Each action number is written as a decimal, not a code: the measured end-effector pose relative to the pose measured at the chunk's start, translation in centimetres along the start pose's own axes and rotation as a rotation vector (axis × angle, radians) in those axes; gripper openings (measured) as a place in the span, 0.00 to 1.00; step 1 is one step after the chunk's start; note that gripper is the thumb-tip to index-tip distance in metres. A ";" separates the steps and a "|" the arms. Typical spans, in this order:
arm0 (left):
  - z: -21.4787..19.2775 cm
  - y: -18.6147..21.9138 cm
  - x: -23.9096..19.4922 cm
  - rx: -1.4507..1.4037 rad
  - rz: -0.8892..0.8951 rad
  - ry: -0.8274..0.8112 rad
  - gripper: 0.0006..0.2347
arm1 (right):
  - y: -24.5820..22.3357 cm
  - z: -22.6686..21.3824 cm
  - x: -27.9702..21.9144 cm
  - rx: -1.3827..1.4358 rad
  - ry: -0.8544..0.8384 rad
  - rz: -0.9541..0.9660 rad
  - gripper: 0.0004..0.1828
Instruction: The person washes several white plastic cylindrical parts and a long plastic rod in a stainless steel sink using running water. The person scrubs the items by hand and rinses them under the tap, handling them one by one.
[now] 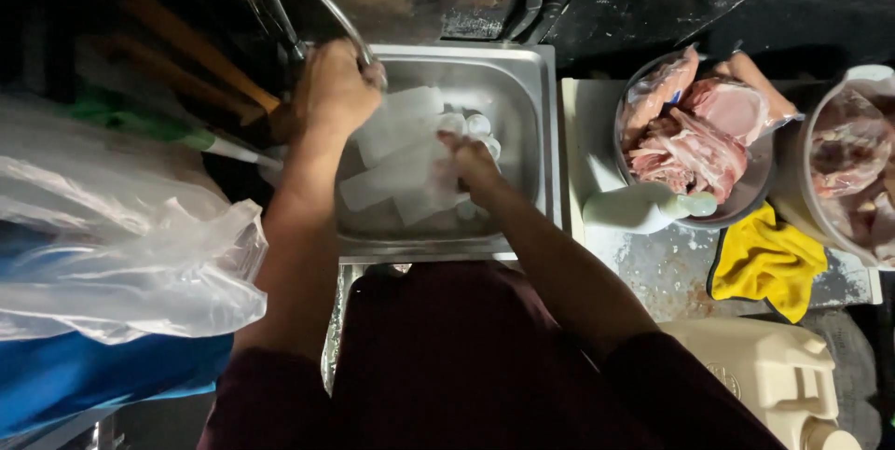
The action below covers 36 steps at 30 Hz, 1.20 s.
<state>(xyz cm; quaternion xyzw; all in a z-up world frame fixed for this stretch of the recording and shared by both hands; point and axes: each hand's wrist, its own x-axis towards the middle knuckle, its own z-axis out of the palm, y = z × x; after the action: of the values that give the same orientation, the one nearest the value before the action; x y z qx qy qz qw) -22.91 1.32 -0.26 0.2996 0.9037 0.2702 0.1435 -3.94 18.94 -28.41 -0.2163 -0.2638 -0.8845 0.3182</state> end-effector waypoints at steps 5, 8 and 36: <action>1.2 -0.5 1.0 0.000 0.021 -0.009 0.08 | 7.0 7.9 7.0 -0.831 1.509 -0.281 0.32; -0.9 1.0 -0.8 -0.170 0.063 -0.100 0.10 | 8.1 8.0 4.0 -0.926 1.240 -0.347 0.29; -2.3 4.5 -2.5 -0.450 0.006 -0.198 0.08 | 7.3 8.9 8.9 -2.170 1.418 -0.603 0.20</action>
<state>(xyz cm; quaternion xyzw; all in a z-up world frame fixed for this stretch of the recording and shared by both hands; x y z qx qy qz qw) -19.87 1.89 4.38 0.2877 0.8014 0.4345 0.2936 -3.33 15.50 -14.33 0.2124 0.7549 -0.6011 -0.1540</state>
